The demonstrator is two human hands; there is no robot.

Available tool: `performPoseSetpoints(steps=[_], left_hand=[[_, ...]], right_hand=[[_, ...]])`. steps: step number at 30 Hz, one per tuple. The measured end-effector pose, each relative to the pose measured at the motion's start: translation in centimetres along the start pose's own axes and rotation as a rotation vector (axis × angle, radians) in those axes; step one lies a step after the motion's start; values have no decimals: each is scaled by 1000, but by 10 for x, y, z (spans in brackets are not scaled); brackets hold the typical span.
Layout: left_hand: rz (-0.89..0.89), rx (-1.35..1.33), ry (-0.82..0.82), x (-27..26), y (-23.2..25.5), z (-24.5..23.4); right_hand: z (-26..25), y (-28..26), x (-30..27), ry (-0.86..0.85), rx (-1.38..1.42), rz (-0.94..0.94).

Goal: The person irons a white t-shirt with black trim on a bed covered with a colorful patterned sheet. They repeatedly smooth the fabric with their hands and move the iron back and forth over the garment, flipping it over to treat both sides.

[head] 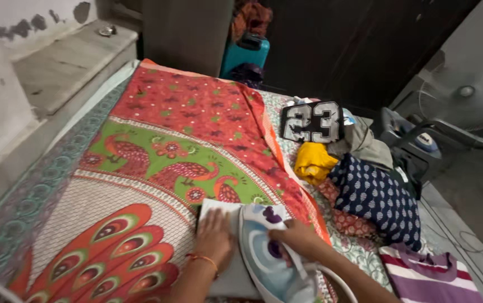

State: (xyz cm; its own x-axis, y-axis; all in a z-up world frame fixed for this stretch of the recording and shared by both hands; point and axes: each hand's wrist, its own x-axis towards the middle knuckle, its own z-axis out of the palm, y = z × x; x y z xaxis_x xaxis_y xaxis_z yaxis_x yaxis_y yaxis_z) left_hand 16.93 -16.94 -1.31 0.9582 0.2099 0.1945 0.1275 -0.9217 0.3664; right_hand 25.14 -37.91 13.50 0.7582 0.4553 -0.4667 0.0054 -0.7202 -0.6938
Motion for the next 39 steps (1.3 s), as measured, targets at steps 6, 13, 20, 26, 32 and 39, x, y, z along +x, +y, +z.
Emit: performPoseSetpoints(steps=[6,13,20,26,32,39], left_hand=[[-114,68,-38,-11,-7,-12],[-88,108,61,-17,0,-20],[-79,83,92,-18,-1,-18],[-99,106,70,-18,-4,-13],[-158,54,120,-34,-17,9],[-783,-209,53,-48,6,-18]], right_hand=[[-14,11,11,32,181,101],[-30,39,-11,12,250,162],[-48,45,52,62,86,120],[-77,97,41,36,-152,71],[-89,137,-5,282,94,219],[-86,116,-58,482,803,104]])
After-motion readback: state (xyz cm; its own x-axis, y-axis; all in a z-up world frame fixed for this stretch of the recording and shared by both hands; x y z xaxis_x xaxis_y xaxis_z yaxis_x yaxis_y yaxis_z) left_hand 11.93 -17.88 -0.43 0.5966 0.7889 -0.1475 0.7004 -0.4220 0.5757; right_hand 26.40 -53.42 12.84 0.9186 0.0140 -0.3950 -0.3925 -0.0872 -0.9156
